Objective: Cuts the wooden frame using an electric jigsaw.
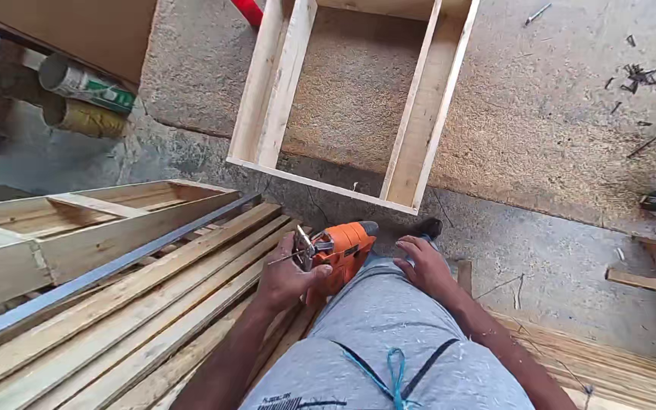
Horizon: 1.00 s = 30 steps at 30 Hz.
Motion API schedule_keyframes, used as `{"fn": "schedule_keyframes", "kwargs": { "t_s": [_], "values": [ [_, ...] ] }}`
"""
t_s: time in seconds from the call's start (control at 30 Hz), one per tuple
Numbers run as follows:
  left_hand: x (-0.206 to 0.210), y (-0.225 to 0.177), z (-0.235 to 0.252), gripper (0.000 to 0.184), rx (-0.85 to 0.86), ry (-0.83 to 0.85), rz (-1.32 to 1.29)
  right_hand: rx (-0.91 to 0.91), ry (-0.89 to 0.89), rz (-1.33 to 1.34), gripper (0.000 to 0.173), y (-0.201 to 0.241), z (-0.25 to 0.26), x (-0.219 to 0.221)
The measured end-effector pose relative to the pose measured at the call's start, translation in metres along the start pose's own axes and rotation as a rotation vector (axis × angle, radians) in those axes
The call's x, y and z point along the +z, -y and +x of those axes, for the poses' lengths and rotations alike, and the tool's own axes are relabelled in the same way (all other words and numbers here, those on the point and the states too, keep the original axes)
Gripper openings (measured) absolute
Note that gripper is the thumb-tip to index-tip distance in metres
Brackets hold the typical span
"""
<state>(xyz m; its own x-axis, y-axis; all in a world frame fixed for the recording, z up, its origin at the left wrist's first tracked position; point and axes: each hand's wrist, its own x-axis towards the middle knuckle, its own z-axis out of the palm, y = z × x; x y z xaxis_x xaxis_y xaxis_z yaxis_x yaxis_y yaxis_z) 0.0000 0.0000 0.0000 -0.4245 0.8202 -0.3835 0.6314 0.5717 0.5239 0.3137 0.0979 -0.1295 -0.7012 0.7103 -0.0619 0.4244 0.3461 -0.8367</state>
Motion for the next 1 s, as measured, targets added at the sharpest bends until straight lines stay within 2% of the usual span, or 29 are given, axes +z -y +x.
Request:
{"fn": "schedule_keyframes", "kwargs": {
  "t_s": [0.07,0.13,0.23,0.3,0.43,0.47,0.53,0.57,0.67,0.8,0.93,1.0],
  "values": [
    [-0.016,0.011,0.024,0.106,0.136,0.033,-0.075,-0.123,-0.22,-0.141,0.029,0.032,0.005,0.013],
    [-0.033,0.014,0.048,0.102,0.216,0.081,-0.195,-0.249,-0.345,-0.266,0.021,0.065,0.01,0.027],
    [-0.054,0.007,0.083,0.092,0.206,0.247,-0.391,-0.397,-0.244,-0.485,0.031,0.108,0.016,0.054],
    [-0.061,-0.003,0.106,0.083,0.185,0.373,-0.411,-0.456,-0.219,-0.564,0.03,0.119,0.022,0.077],
    [-0.061,-0.022,0.14,0.054,0.161,0.532,-0.322,-0.353,-0.078,-0.66,0.037,0.125,0.028,0.083],
    [-0.057,-0.024,0.146,0.052,0.138,0.555,-0.34,-0.345,-0.115,-0.669,0.033,0.12,0.028,0.083],
    [-0.049,-0.034,0.155,0.059,0.077,0.638,-0.349,-0.381,-0.267,-0.668,0.018,0.109,0.031,0.084],
    [-0.046,-0.041,0.153,0.06,0.063,0.67,-0.339,-0.407,-0.326,-0.646,0.014,0.107,0.032,0.084],
    [-0.044,-0.061,0.147,0.067,0.129,0.783,-0.311,-0.396,-0.358,-0.552,0.01,0.119,0.021,0.08],
    [-0.047,-0.065,0.139,0.085,0.16,1.06,-0.562,-0.342,-0.509,-0.231,0.013,0.153,0.001,0.064],
    [-0.01,-0.047,0.102,0.062,-0.069,0.998,-0.684,-0.169,-0.636,0.215,0.029,0.171,-0.028,0.043],
    [0.019,-0.014,0.089,0.057,-0.03,1.12,-0.698,-0.04,-0.642,0.342,0.036,0.172,-0.049,0.041]
  ]
}}
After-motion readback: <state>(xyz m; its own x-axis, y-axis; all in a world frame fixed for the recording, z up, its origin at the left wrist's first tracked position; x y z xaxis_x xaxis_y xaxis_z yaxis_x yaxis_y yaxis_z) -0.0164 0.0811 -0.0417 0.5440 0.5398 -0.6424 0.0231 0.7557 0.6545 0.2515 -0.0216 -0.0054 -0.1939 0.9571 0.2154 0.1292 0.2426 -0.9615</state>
